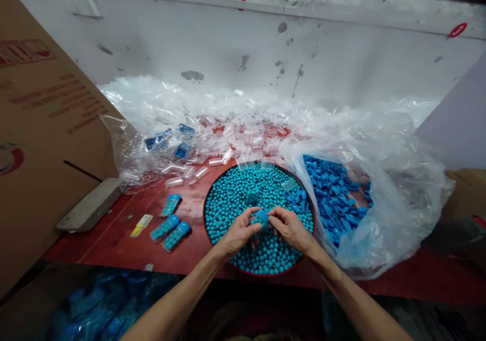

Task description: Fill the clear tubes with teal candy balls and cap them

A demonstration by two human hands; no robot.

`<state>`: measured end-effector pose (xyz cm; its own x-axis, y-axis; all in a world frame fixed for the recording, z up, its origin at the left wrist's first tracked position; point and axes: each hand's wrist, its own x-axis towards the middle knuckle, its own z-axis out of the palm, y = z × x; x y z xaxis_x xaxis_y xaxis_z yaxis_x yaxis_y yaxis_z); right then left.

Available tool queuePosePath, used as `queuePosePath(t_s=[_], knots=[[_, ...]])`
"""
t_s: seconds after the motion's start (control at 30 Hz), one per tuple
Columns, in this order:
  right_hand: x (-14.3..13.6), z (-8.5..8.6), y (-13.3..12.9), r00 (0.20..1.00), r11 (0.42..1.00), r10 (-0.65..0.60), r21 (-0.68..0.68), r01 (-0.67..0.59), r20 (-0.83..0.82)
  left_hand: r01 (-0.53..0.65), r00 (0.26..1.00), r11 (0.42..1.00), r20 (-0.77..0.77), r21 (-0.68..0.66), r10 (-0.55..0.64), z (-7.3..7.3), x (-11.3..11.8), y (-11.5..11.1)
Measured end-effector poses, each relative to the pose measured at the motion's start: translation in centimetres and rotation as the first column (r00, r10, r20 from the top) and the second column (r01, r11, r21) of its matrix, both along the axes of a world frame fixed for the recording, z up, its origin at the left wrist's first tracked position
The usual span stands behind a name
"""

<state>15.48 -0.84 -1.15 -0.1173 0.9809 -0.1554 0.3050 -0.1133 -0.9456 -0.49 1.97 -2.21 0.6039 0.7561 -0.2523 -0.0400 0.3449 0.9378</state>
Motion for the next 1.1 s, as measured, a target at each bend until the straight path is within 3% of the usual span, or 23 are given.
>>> queuePosePath(t_s=[0.2, 0.43, 0.5, 0.57, 0.67, 0.77, 0.83, 0.93, 1.03, 1.1], knots=[[-0.1, 0.7, -0.3, 0.989, 0.985, -0.06, 0.169, 0.037, 0.134, -0.057, 0.997, 0.996, -0.05, 0.065, 0.06, 0.2, 0.3, -0.2], [0.4, 1.4, -0.5, 0.935, 0.923, 0.105, 0.317, -0.218, 0.338, -0.118, 0.987, 0.988, -0.1, 0.098, 0.128, 0.8, 0.9, -0.7], [0.5, 1.3, -0.6, 0.931, 0.908, 0.107, 0.348, -0.234, 0.348, -0.158, 0.978, 0.982, -0.123, 0.105, 0.17, 1.0, 1.0, -0.8], [0.8, 1.3, -0.6, 0.96, 0.927, 0.109, 0.324, -0.192, 0.257, -0.152, 0.979, 0.984, -0.12, 0.094, 0.163, 1.1, 0.8, -0.7], [1.2, 1.3, -0.5, 0.996, 0.986, 0.091, 0.139, -0.087, -0.023, -0.065, 0.993, 0.996, -0.098, 0.061, 0.071, 1.3, 0.3, -0.3], [1.2, 1.1, 0.0, 0.955, 0.998, -0.061, -0.024, 0.056, -0.29, -0.003, 0.995, 0.997, -0.1, 0.072, 0.01, 1.3, -0.2, 0.0], [0.8, 1.0, 0.3, 0.929, 0.99, -0.142, -0.037, 0.138, -0.343, 0.012, 0.993, 0.996, -0.119, 0.093, -0.001, 1.3, -0.3, -0.1], [0.1, 1.1, 0.1, 0.977, 0.985, -0.122, 0.103, 0.141, -0.173, -0.016, 0.987, 0.985, -0.155, 0.174, 0.044, 1.4, -0.1, -0.5], [-0.4, 1.6, -0.6, 0.992, 0.959, 0.012, 0.279, -0.046, 0.125, -0.079, 0.976, 0.94, -0.166, 0.331, 0.141, 1.5, 0.2, -0.9], [-0.8, 1.7, -1.2, 0.96, 0.936, 0.096, 0.305, -0.176, 0.261, -0.113, 0.974, 0.927, -0.144, 0.357, 0.174, 1.7, 0.4, -1.0]])
